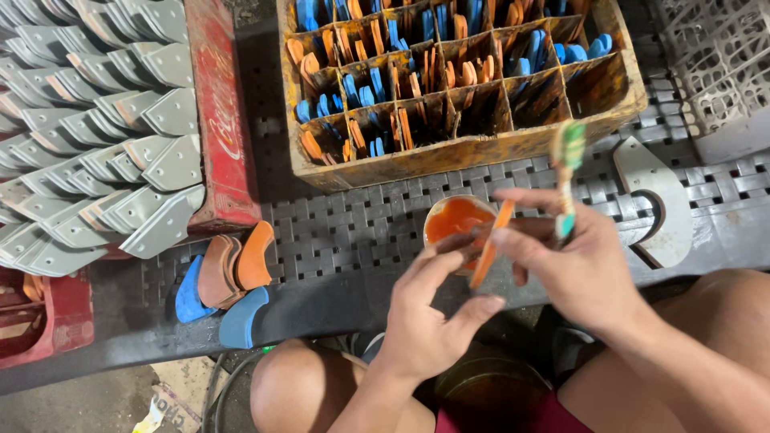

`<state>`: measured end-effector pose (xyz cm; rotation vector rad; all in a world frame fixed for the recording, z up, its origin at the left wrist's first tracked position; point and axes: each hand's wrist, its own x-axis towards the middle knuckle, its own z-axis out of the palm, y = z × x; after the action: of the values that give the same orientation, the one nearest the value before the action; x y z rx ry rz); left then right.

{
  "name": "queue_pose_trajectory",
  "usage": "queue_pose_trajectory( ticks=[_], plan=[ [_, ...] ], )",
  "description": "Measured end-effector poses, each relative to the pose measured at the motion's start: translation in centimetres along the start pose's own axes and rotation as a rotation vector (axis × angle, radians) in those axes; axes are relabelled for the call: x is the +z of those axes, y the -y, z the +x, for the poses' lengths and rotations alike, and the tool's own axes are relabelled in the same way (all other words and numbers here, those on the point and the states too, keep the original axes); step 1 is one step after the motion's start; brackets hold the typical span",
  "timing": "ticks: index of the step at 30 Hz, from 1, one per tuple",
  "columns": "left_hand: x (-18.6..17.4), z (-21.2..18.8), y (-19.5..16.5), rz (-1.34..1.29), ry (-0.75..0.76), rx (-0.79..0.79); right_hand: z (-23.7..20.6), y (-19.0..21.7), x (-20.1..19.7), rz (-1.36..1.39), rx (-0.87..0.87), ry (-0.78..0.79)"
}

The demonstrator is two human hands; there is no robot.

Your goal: The person applies a reddish-orange adhesive to the soles of several small sandals using a toothbrush. They pick up each sandal, brush the glue onto the sole, and place the finished items into a wooden crate with compartments.

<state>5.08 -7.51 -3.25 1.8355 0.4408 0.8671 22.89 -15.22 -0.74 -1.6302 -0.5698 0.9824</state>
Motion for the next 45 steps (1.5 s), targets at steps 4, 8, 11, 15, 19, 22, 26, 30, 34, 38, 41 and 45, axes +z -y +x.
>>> queue_pose_trajectory(
  ticks=[4, 8, 11, 15, 19, 22, 26, 30, 34, 38, 41, 45],
  plan=[
    [0.0, -0.4, 0.2, -0.288, 0.092, -0.325, 0.0, -0.7, -1.1, 0.131, -0.048, 0.063],
    [0.1, -0.9, 0.5, -0.44, 0.084, -0.394, 0.1, -1.0, -1.4, 0.016, 0.025, 0.112],
    [-0.9, -0.8, 0.7, -0.388, -0.004, -0.354, -0.1, 0.0, -2.2, -0.402, -0.264, 0.055],
    [-3.5, -0.1, 1.1, -0.445, -0.257, -0.294, -0.9, 1.4, -2.7, -1.356, -0.349, -0.205],
    [-4.5, 0.2, 1.3, -0.465, -0.374, -0.291, -0.6, 1.0, -0.9, -1.383, -0.204, 0.048],
    [-4.0, 0.1, 1.2, -0.462, -0.351, -0.3, -0.3, 0.0, 0.5, -1.422, -0.267, 0.101],
    [-3.6, 0.1, 0.9, -0.517, -0.343, -0.318, 0.1, -0.7, 0.9, -1.422, -0.292, 0.147],
    [-4.0, 0.0, 0.8, -0.521, -0.358, -0.355, -0.3, 0.9, -1.1, -1.136, -0.419, 0.26],
    [-4.0, -0.2, 0.9, -0.557, -0.36, -0.331, -1.9, 2.1, -2.2, -1.186, -0.228, -0.093],
    [-3.7, -0.2, 0.9, -0.545, -0.344, -0.353, -2.4, 0.9, -0.6, -1.277, -0.117, 0.005],
    [-3.5, -0.3, 0.7, -0.536, -0.343, -0.354, -2.3, 0.0, -0.3, -1.155, -0.051, 0.216],
    [-3.7, -0.2, 0.9, -0.528, -0.365, -0.341, -2.2, -0.6, -0.9, -1.013, 0.001, 0.229]
  ],
)
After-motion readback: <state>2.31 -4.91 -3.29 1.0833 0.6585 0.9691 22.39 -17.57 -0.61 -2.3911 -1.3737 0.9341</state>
